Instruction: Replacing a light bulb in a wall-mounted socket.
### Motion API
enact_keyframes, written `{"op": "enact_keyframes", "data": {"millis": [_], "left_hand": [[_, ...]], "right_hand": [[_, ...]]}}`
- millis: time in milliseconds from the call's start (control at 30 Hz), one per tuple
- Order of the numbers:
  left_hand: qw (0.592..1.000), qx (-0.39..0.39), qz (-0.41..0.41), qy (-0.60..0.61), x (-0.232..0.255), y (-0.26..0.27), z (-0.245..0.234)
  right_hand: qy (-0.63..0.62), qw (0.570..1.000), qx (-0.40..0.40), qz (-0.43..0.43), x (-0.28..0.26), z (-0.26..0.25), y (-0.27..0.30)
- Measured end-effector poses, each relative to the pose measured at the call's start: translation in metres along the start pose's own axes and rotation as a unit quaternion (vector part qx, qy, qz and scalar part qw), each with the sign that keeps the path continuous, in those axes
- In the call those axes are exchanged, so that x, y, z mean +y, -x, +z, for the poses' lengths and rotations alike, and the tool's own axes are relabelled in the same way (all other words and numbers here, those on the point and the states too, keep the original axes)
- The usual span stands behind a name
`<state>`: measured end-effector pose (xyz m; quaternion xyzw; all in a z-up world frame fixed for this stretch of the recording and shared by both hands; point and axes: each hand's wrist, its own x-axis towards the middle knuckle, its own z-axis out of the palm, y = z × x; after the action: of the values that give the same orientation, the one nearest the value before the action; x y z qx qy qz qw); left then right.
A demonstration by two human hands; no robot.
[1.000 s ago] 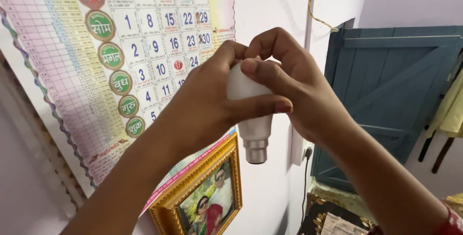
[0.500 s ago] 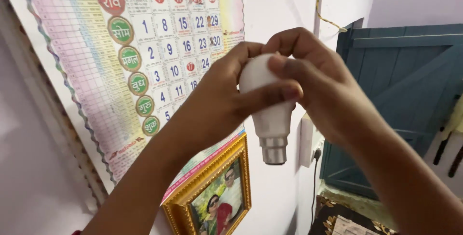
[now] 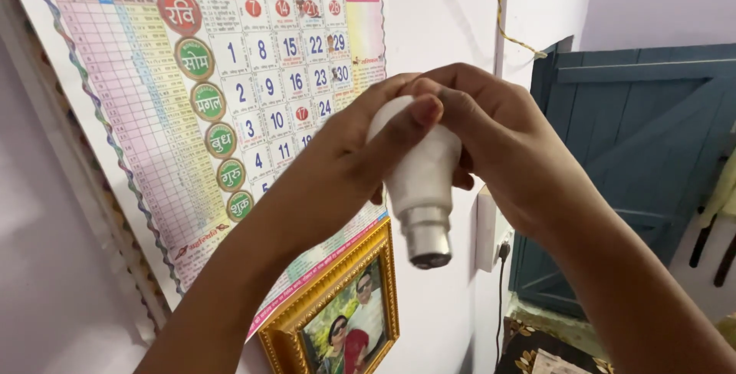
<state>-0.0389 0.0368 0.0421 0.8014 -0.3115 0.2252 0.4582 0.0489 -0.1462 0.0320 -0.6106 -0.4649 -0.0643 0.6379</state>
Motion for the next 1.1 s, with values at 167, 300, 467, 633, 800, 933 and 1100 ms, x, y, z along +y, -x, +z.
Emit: {"op": "enact_keyframes", "data": {"millis": [167, 300, 467, 633, 800, 933, 1100], "left_hand": [[0.998, 0.029, 0.034, -0.043, -0.008, -0.002, -0.001], [1.0, 0.016, 0.006, -0.022, -0.009, 0.001, 0.014], [0.986, 0.025, -0.002, -0.166, 0.015, 0.002, 0.028], [0.979, 0.06, 0.034, -0.19, 0.013, 0.003, 0.034], [0.962, 0.129, 0.083, -0.225, 0.009, 0.009, 0.033], [0.962, 0.157, 0.074, -0.212, 0.016, 0.01, 0.038], [0.967, 0.161, 0.06, -0.188, 0.026, 0.013, 0.042]], "right_hand": [[-0.015, 0.998, -0.034, -0.052, -0.011, 0.001, 0.005], [0.03, 0.995, -0.045, -0.089, -0.007, -0.003, 0.007], [0.266, 0.96, 0.081, -0.028, -0.008, -0.01, 0.01], [0.211, 0.967, 0.023, -0.139, -0.008, -0.013, 0.014], [0.165, 0.982, 0.083, -0.037, 0.004, -0.013, 0.02], [0.172, 0.982, 0.066, -0.051, 0.006, -0.01, 0.024], [0.094, 0.994, 0.029, -0.056, 0.005, -0.008, 0.028]]}}
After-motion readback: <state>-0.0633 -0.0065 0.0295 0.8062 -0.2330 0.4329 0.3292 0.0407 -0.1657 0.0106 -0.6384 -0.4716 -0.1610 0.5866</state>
